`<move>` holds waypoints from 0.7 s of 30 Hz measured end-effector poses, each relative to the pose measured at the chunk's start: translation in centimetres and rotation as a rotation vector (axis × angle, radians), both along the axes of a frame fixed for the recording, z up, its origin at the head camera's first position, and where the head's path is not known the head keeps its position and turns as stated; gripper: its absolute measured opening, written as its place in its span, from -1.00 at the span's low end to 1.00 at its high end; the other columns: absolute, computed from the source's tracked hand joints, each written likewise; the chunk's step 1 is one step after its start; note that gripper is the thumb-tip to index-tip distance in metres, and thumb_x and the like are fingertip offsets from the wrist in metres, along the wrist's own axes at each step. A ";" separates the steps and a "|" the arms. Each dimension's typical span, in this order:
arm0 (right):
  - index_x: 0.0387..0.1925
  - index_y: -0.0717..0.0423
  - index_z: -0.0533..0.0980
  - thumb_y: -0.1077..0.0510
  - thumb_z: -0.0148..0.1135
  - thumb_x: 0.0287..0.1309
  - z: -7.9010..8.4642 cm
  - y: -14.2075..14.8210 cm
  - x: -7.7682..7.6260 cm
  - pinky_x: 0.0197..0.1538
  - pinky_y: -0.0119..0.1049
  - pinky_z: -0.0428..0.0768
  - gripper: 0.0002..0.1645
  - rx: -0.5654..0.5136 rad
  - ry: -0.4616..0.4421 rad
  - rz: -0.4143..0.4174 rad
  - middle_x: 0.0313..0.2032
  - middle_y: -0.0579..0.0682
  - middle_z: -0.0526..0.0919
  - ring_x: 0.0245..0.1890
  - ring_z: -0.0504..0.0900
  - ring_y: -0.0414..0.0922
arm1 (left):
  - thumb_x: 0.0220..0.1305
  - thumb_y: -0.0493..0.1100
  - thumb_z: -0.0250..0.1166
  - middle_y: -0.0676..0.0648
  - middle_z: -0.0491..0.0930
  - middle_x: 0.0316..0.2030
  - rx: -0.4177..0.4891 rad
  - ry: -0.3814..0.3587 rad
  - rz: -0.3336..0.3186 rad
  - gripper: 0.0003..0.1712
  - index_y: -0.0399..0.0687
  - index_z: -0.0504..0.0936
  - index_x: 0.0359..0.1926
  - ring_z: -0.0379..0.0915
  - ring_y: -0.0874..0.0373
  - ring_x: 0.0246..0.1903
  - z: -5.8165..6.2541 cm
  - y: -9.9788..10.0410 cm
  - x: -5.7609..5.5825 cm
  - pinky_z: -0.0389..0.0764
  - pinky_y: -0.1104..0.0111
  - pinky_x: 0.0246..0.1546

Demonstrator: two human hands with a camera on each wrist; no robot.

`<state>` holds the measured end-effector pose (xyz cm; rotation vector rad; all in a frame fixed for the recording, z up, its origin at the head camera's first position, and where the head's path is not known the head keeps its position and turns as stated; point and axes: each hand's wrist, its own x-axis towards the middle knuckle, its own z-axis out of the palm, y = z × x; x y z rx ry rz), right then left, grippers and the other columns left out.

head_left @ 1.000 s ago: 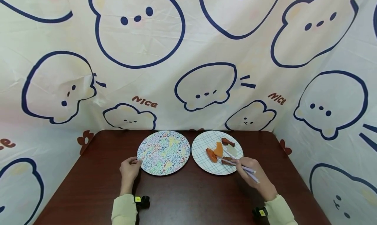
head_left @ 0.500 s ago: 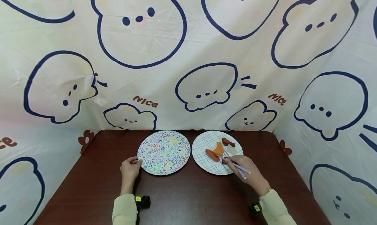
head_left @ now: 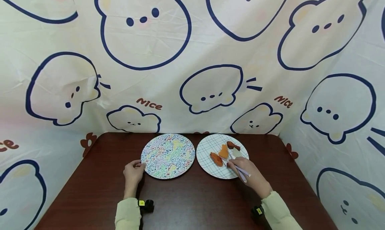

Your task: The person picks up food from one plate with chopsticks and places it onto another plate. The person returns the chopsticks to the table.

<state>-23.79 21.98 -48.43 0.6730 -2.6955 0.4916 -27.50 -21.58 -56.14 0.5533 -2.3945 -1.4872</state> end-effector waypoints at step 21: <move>-0.56 0.03 0.56 0.13 0.05 0.31 -0.9 0.9 -0.7 -0.52 -0.40 0.39 -0.68 0.050 -0.015 0.005 -0.74 -0.31 0.31 -0.65 0.33 -0.34 | 0.22 -0.13 0.24 -0.30 0.56 -0.20 0.007 -0.014 -0.013 -0.60 -0.33 0.55 -0.01 0.55 -0.07 -0.30 0.1 0.0 0.3 0.52 0.22 -0.42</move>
